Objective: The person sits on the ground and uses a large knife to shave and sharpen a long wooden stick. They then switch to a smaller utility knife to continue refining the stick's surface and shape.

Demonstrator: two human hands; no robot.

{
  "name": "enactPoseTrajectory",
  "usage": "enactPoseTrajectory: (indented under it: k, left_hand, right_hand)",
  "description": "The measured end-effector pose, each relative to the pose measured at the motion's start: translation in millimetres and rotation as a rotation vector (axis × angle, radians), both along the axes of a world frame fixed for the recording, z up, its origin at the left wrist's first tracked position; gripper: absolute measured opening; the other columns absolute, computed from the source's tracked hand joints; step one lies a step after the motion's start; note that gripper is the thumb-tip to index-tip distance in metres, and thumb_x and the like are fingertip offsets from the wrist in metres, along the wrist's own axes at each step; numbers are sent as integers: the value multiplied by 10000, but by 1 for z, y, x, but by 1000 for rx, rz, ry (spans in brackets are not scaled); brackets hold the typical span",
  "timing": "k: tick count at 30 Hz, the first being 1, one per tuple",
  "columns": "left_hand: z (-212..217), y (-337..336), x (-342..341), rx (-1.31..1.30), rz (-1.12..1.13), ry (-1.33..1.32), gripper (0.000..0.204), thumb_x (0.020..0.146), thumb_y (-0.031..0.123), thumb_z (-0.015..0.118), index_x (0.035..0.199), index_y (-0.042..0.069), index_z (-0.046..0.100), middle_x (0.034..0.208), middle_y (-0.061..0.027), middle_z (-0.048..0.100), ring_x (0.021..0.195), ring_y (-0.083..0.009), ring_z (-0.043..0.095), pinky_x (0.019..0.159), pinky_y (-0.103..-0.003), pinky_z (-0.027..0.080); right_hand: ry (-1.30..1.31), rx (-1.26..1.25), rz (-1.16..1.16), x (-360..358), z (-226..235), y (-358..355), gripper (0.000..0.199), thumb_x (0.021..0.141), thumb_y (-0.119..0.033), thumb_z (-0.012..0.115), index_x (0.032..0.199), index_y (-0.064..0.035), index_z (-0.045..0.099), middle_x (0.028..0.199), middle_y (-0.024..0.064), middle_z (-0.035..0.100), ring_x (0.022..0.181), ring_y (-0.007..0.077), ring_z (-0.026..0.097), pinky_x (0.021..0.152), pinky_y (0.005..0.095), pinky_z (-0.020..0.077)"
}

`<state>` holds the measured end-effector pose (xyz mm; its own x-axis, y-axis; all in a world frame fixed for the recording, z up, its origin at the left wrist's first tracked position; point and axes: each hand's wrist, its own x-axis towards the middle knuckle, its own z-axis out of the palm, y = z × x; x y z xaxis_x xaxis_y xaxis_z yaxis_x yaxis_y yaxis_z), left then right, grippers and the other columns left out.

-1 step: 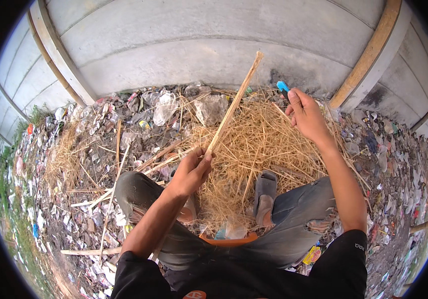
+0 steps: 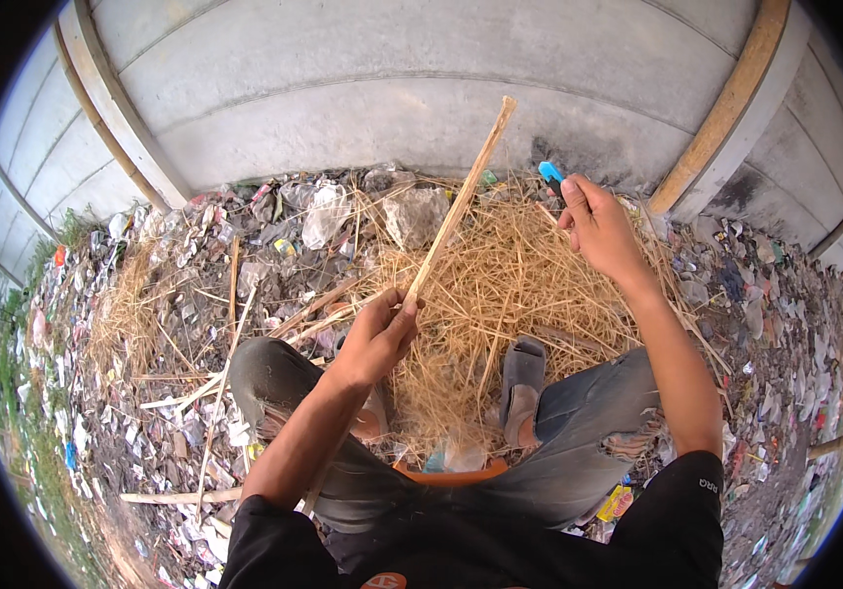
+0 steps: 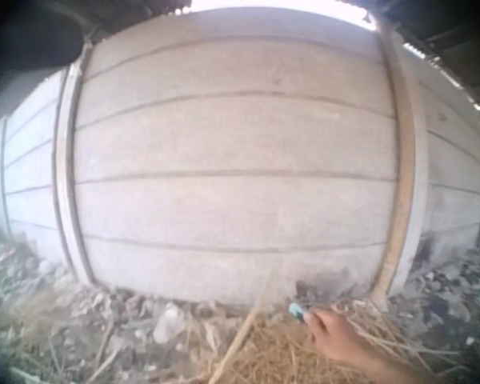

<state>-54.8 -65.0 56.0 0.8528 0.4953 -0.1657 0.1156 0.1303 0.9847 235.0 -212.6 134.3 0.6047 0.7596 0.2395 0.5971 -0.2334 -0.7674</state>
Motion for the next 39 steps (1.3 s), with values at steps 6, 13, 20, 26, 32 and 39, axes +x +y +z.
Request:
enactPoseTrajectory:
  k: [6,13,20,26,32,39]
  left_hand:
    - [3,-2,11,-20,54,-65,303,1087,285,473,1191,5,527,663,44,435,472,-33,338,429,-220,264]
    - [-4,-3,18,-7,17,-95,280,1090,262,467,1196,7,518,665,56,421,481,-22,324,431,-209,255]
    - [-4,-1,13,1,27,-113,265,1088,251,467,1188,12,520,660,58,421,472,-26,329,424,-213,263]
    - [-5,-1,13,10,28,-93,263,1088,258,471,1192,21,516,652,58,423,470,-26,341,421,-213,260]
    - [-5,0,12,-4,12,-87,270,1090,263,469,1199,20,512,653,62,419,470,-23,332,425,-210,249]
    - [-9,1,12,-2,29,-93,273,1091,262,465,1200,17,513,640,66,412,463,-25,331,430,-209,254]
  right_hand:
    - [14,1,139,-2,-6,13,349,1045,-357,551,969,-23,614,627,34,554,524,105,529,498,312,412]
    - [279,-3,204,-3,-10,11,210,1026,-234,593,986,-28,590,653,38,593,493,68,487,445,248,374]
    - [404,83,231,5,-16,6,225,1029,-254,592,959,-41,577,629,10,539,488,58,456,440,243,362]
    - [295,34,84,5,-17,10,452,1022,-436,580,769,-62,563,552,-40,417,443,50,382,411,245,305]
    - [384,22,85,2,-14,9,514,1025,-475,557,696,-84,494,523,-64,347,418,41,318,391,247,259]
    - [513,27,152,7,-16,5,439,1043,-454,518,834,-68,530,578,-38,395,431,44,345,400,236,285]
